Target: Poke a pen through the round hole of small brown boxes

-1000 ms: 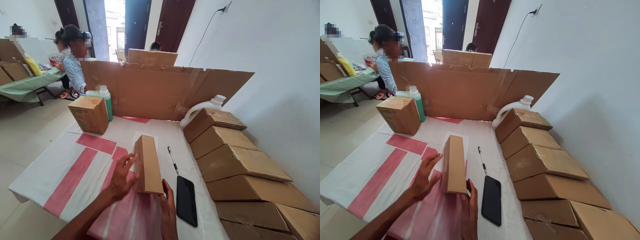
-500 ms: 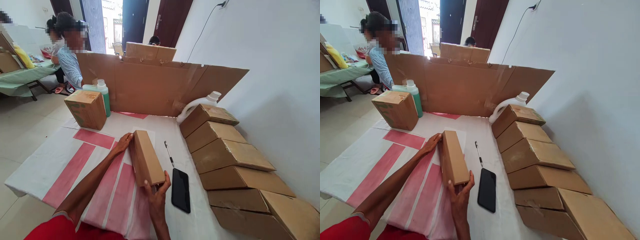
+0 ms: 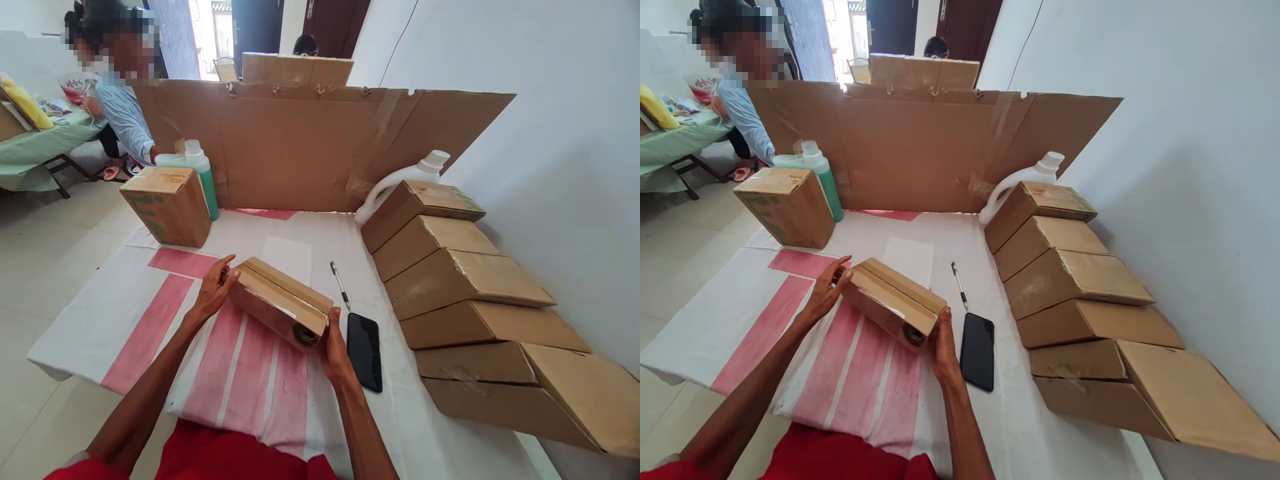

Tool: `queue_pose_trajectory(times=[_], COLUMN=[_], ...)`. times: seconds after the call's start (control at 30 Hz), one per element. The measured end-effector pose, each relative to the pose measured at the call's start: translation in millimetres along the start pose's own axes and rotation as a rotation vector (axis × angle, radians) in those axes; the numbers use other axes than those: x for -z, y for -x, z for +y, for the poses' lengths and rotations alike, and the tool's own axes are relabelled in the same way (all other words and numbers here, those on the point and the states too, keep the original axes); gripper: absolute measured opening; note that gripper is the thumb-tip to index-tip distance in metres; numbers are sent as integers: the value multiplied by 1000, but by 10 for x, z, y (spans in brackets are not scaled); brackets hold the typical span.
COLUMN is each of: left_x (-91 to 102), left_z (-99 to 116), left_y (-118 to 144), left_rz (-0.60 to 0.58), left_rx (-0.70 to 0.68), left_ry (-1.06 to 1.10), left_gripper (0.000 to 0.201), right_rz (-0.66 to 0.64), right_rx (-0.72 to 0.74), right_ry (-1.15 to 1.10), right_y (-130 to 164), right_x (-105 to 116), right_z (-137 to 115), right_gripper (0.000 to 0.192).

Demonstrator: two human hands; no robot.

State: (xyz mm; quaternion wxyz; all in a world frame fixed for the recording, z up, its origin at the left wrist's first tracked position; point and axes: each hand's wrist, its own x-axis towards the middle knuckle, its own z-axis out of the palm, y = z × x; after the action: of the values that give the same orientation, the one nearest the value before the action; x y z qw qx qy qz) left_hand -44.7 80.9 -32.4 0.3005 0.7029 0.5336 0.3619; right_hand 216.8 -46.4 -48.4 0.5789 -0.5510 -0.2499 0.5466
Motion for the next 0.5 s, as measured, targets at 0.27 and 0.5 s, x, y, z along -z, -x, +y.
queue_pose_trajectory(times=[0.27,0.5], left_x=[267,183], left_z=[245,653], left_y=[303,1126], left_rz=[-46,-535], left_rx=[2,268], left_ry=[-54,41], left_gripper=[40,45], right_rz=[-23,-88], right_rx=[-37,-112], right_ry=[-210,-9], right_y=[-107,-320], right_x=[29,192], right_z=[-251,-268], right_gripper=[49,56])
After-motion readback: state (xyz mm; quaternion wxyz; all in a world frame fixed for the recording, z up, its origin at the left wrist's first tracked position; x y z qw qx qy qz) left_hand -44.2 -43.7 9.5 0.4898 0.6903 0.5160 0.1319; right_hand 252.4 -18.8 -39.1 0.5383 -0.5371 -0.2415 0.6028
